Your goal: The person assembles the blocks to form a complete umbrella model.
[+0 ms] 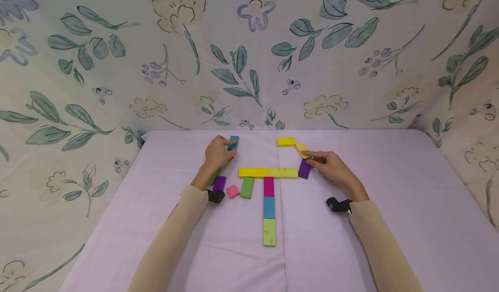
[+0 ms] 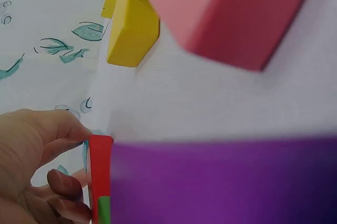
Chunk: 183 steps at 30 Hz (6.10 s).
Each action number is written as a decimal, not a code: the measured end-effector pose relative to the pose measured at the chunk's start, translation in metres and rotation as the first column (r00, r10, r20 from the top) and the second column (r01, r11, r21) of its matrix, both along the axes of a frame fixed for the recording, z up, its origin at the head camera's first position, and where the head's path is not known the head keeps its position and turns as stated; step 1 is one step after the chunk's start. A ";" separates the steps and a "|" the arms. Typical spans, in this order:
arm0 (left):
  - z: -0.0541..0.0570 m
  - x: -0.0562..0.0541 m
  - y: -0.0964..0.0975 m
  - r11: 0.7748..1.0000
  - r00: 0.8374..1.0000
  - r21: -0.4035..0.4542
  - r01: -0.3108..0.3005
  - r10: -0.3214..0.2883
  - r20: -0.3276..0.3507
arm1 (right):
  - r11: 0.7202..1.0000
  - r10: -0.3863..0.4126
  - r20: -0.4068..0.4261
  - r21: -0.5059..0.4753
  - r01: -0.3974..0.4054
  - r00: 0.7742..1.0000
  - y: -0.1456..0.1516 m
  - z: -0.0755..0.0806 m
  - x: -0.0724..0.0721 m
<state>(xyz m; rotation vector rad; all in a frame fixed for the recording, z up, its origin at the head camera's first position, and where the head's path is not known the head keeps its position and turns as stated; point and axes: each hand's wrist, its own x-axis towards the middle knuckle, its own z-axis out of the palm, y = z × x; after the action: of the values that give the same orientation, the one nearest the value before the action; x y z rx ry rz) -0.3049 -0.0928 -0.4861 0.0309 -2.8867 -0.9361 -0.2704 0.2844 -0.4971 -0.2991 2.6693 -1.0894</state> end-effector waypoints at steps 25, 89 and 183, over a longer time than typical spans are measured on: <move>-0.009 -0.011 -0.001 0.986 0.994 0.152 0.064 -0.049 -0.095 | 1.000 -0.030 0.001 0.004 0.030 1.000 0.000 -0.001 0.003; 0.000 -0.038 0.070 0.944 0.942 0.066 0.323 -0.328 0.076 | 0.999 -0.034 -0.018 -0.009 0.034 0.999 -0.003 -0.002 0.003; 0.005 -0.001 -0.001 0.981 0.984 0.113 0.160 -0.168 0.058 | 0.999 -0.037 -0.012 -0.024 0.036 0.999 0.003 -0.007 0.004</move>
<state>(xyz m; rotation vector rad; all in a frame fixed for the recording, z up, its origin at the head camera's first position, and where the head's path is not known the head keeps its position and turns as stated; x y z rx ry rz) -0.3054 -0.0935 -0.4808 -0.1735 -2.9328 -1.1394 -0.2666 0.2872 -0.5043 -0.2634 2.6848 -1.1340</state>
